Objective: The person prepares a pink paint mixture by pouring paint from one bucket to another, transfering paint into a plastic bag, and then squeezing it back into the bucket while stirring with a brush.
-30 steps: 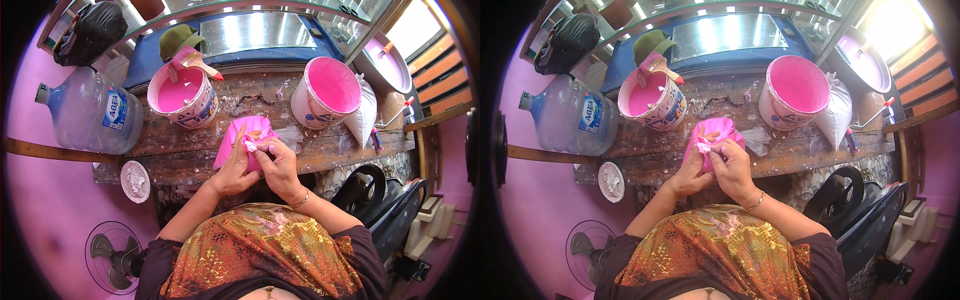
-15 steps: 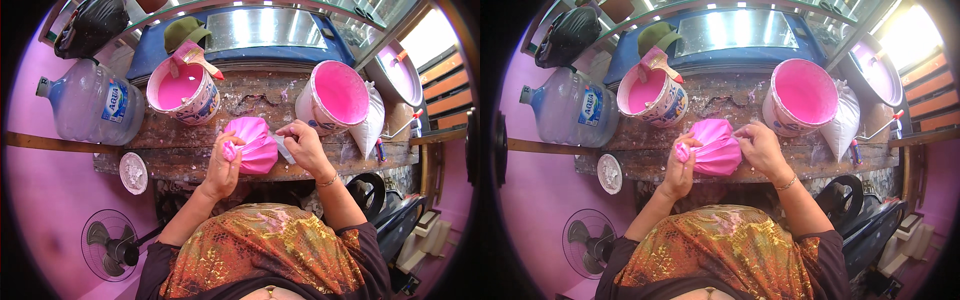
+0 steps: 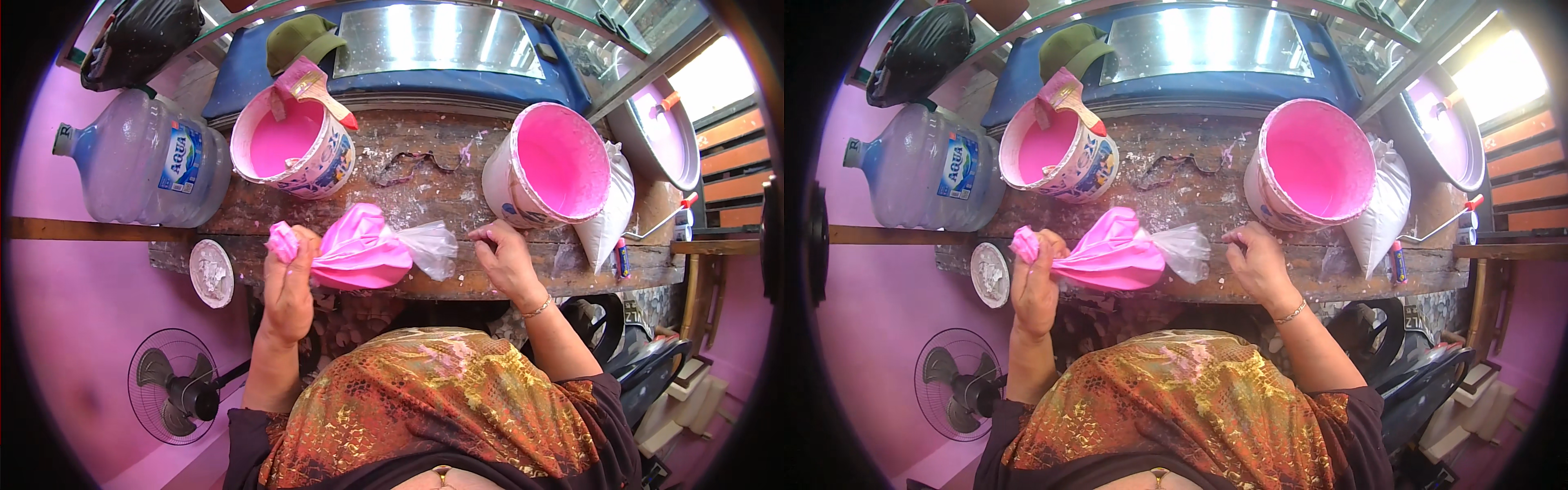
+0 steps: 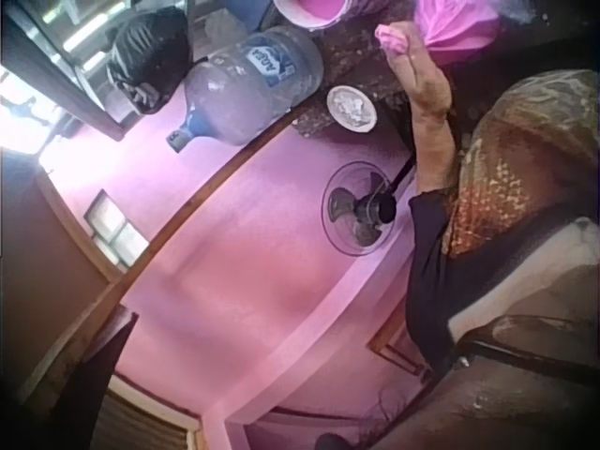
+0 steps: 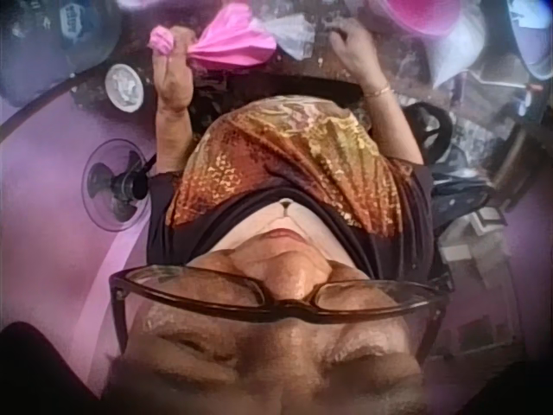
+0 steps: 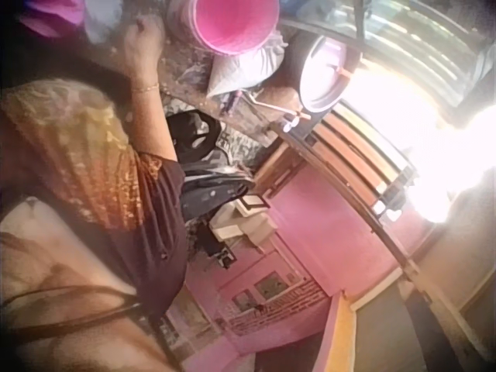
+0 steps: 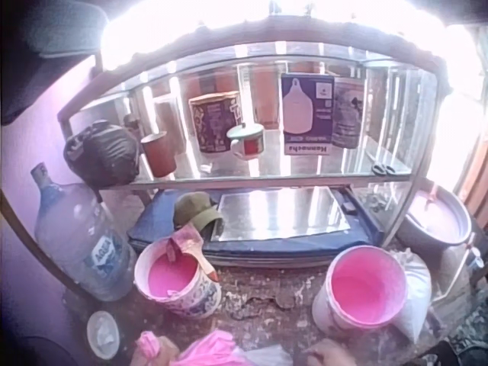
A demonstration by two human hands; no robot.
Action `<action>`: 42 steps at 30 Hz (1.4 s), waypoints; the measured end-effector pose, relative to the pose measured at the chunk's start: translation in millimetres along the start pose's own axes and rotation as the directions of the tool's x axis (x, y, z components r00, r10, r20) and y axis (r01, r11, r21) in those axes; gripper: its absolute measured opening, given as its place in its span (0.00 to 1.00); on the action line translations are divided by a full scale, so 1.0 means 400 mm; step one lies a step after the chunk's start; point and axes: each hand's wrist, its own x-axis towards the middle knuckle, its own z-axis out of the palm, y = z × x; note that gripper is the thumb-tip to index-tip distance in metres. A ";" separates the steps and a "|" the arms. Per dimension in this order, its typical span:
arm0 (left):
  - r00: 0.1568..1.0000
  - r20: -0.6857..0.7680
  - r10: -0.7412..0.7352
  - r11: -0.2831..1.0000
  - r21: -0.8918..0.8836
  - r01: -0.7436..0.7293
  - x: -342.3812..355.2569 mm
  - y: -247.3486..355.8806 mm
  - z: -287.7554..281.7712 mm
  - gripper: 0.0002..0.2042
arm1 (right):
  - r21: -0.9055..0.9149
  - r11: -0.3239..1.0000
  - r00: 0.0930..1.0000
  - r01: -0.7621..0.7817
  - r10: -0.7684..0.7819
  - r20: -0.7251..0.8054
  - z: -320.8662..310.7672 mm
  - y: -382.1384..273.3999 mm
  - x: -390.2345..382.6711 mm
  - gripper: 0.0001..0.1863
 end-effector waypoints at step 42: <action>0.999 0.044 0.008 0.989 0.147 -0.014 0.028 0.023 -0.049 0.07 | 0.333 0.943 0.998 0.007 0.014 -0.061 0.029 -0.214 0.211 0.05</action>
